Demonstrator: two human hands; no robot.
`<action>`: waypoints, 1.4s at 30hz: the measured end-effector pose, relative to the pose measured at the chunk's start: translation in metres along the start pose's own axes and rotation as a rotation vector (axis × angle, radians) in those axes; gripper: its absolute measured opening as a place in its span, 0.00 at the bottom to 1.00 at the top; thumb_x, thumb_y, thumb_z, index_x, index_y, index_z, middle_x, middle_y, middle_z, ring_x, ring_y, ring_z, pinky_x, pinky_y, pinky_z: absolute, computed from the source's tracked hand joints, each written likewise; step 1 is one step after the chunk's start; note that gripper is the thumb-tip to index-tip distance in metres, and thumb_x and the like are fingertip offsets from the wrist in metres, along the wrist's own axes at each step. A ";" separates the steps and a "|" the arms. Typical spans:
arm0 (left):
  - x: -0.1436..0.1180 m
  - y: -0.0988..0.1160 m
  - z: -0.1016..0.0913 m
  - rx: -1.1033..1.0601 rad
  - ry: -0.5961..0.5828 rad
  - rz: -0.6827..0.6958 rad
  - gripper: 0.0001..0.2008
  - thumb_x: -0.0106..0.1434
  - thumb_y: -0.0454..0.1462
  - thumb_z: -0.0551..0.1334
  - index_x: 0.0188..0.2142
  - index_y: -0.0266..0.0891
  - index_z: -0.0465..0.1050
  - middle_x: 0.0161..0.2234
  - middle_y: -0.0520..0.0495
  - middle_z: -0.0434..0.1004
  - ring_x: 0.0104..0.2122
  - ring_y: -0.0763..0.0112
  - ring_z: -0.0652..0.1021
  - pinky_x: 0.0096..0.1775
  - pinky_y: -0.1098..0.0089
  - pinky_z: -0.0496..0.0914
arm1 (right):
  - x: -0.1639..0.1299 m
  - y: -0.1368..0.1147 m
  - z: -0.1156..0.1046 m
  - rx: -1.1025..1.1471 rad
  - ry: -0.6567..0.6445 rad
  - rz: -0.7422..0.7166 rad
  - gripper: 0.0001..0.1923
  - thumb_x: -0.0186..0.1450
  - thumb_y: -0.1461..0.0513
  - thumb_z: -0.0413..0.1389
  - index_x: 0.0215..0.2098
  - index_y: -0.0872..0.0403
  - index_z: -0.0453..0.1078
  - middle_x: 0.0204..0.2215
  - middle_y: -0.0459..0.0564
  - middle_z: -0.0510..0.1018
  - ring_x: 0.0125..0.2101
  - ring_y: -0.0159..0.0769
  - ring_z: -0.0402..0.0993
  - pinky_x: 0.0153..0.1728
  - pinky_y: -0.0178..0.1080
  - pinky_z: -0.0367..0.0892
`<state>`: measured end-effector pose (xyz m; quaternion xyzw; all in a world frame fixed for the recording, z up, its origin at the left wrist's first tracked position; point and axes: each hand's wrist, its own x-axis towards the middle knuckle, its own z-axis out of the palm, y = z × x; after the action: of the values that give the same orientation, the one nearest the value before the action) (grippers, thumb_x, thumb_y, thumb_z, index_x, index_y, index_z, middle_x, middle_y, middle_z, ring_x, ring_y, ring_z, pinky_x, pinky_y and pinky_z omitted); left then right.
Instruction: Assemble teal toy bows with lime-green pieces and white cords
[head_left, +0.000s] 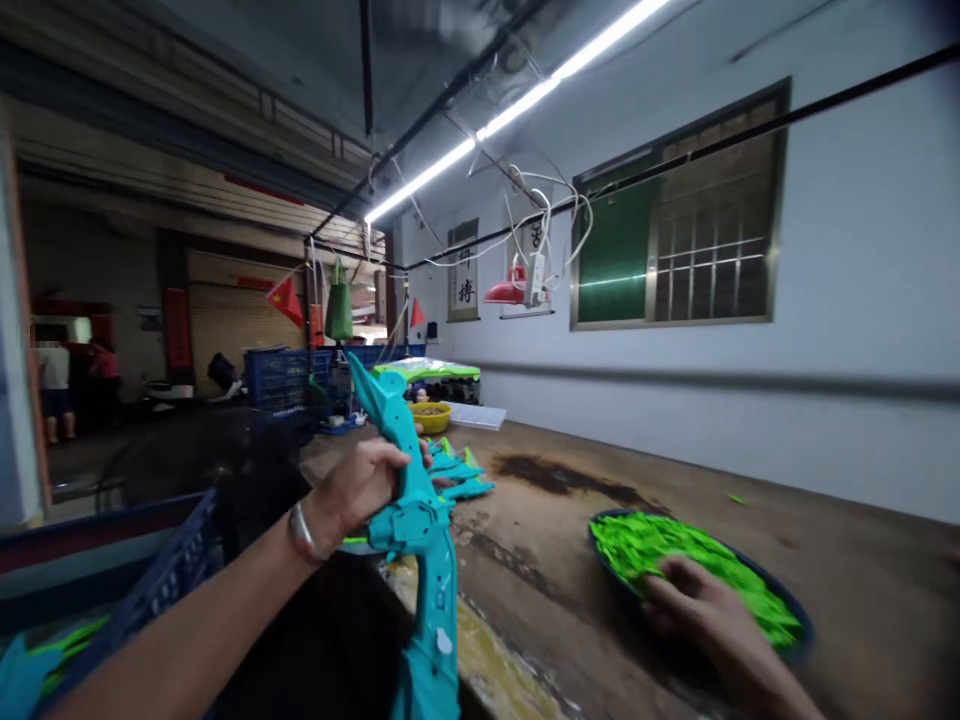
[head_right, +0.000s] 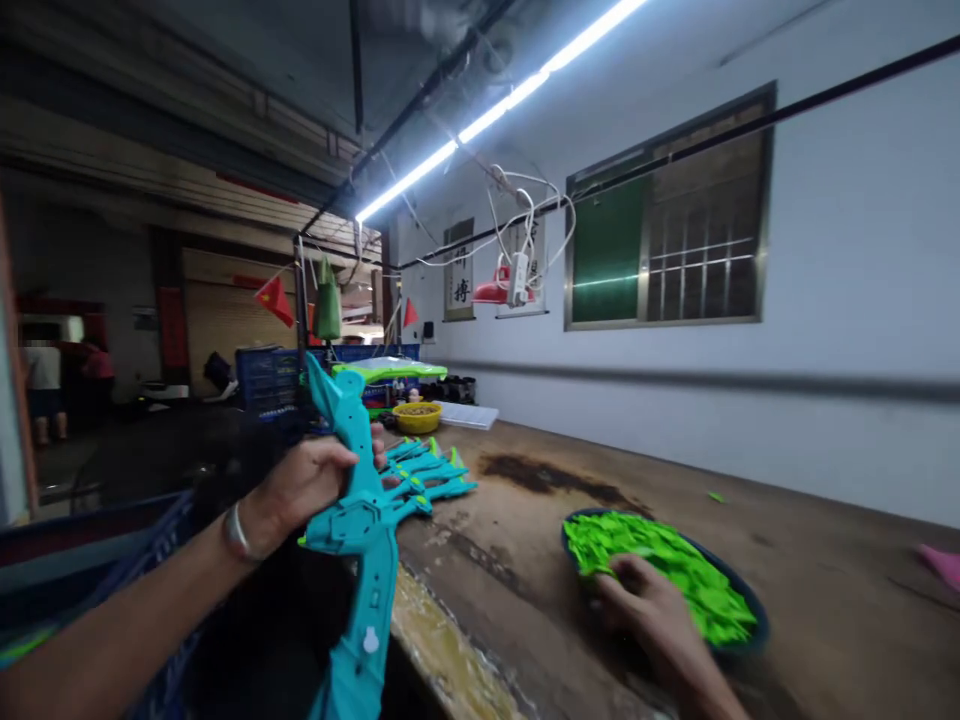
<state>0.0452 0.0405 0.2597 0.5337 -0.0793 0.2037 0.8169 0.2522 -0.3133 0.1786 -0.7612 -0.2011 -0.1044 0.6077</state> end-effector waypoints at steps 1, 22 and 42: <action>-0.006 -0.017 0.001 -0.048 0.001 -0.039 0.19 0.50 0.31 0.65 0.43 0.37 0.71 0.34 0.44 0.80 0.37 0.52 0.83 0.44 0.47 0.79 | -0.017 -0.008 0.016 0.083 -0.075 0.020 0.19 0.49 0.50 0.66 0.26 0.52 0.67 0.18 0.47 0.76 0.18 0.35 0.70 0.20 0.35 0.65; -0.106 -0.172 0.001 -0.431 0.386 -0.134 0.18 0.56 0.45 0.74 0.43 0.40 0.81 0.40 0.43 0.84 0.39 0.61 0.82 0.44 0.66 0.78 | -0.167 -0.059 0.141 0.680 -0.607 0.303 0.17 0.54 0.58 0.73 0.28 0.56 0.70 0.33 0.46 0.75 0.29 0.29 0.72 0.33 0.32 0.69; -0.109 -0.179 0.000 -0.637 0.388 -0.195 0.20 0.54 0.46 0.76 0.44 0.42 0.82 0.38 0.45 0.83 0.35 0.65 0.82 0.41 0.65 0.80 | -0.169 -0.062 0.121 0.093 -0.552 -0.131 0.11 0.73 0.55 0.53 0.41 0.51 0.75 0.33 0.49 0.73 0.32 0.34 0.70 0.31 0.34 0.66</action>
<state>0.0217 -0.0484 0.0717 0.2099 0.0683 0.1875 0.9571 0.0631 -0.2154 0.1360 -0.7175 -0.4120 0.0771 0.5564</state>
